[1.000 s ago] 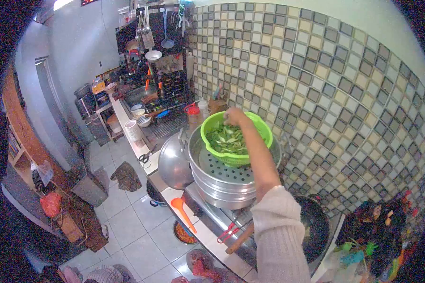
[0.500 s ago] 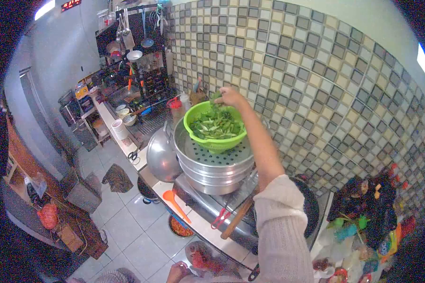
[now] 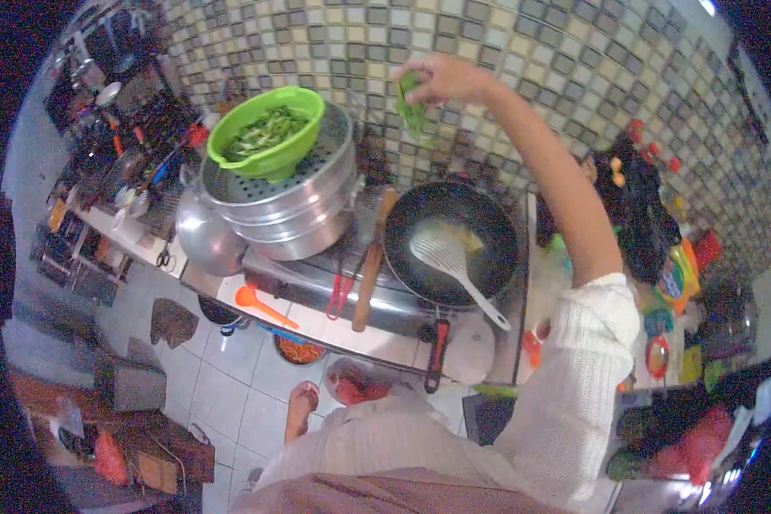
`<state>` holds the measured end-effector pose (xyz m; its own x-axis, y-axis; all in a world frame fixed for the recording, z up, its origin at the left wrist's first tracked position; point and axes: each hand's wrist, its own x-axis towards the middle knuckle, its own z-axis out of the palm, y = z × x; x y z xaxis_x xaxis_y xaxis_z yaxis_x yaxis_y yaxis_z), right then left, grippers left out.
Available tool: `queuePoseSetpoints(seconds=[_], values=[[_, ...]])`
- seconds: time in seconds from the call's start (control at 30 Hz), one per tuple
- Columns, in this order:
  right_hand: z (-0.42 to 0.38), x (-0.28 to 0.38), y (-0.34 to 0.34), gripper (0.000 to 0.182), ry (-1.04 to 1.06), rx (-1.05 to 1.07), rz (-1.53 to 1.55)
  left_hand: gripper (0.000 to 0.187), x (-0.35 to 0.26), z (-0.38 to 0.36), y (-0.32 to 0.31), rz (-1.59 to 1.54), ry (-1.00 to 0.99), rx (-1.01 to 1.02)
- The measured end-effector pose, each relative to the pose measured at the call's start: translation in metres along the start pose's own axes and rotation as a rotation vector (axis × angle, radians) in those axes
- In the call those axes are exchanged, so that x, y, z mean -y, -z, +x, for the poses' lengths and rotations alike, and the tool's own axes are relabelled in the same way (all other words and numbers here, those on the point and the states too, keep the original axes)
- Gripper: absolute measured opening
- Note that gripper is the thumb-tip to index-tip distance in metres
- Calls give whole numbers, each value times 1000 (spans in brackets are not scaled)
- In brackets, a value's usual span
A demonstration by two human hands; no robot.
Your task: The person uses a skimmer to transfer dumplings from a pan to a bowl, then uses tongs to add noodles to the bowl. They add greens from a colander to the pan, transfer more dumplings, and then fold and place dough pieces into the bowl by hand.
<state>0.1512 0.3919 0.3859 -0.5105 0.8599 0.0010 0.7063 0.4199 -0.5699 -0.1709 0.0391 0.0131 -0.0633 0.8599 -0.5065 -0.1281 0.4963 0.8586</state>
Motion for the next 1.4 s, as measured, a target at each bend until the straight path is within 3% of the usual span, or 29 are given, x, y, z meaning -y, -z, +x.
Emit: queuePoseSetpoints(seconds=[0.07, 0.13, 0.2, 0.27, 0.3, 0.33, 0.37, 0.5, 0.63, 0.7, 0.83, 1.0, 1.13, 1.2, 1.23, 1.3, 1.4], values=[[-26, -50, -27, 34, -90, 48, 71, 16, -1, 5, -4, 16, 47, 77], [-58, -74, -54, 30, -217, 98, 42, 14, 0, 8, -15, 97, -39, 84], [-66, -147, -87, 31, -122, 117, -267, 13, -10, 7, -23, 119, -64, 139], [-78, -209, -120, 36, 77, -47, -603, 12, -12, 12, -27, 103, -61, 178], [-78, -234, -133, 36, 69, -53, -606, 12, -12, 12, -27, 85, -48, 207], [-77, -257, -146, 38, -38, 110, -702, 12, -12, 13, -28, 89, -48, 213], [-78, -258, -149, 39, -144, 276, -792, 12, -12, 14, -29, 95, -45, 223], [-103, -242, -157, 50, -256, 249, -558, 12, -3, 20, -23, 165, -79, 201], [-105, -244, -163, 51, -146, 283, -727, 12, -5, 13, -23, 96, -17, 193], [-100, -255, -166, 49, -487, 302, -335, 13, 0, 15, -19, 243, -85, 186], [-97, -258, -171, 45, -474, 387, -562, 14, 5, 17, -15, 149, -88, 207], [-110, -228, -160, 36, -667, 345, -243, 18, 1, 18, -15, 104, -85, 188], [-119, -267, -173, 35, -670, 202, -23, 18, 6, 23, -10, 107, -80, 217], [-125, -270, -172, 34, -615, 173, 261, 17, 6, 24, -10, 141, -87, 211], [-126, -270, -173, 34, -616, 170, 262, 17, 6, 24, -10, 143, -87, 213], [-125, -261, -173, 35, -587, 180, -129, 16, 2, 22, -13, 185, -102, 206], [-129, -263, -172, 39, -531, 233, -253, 10, -10, 16, -16, 133, -56, 215]])
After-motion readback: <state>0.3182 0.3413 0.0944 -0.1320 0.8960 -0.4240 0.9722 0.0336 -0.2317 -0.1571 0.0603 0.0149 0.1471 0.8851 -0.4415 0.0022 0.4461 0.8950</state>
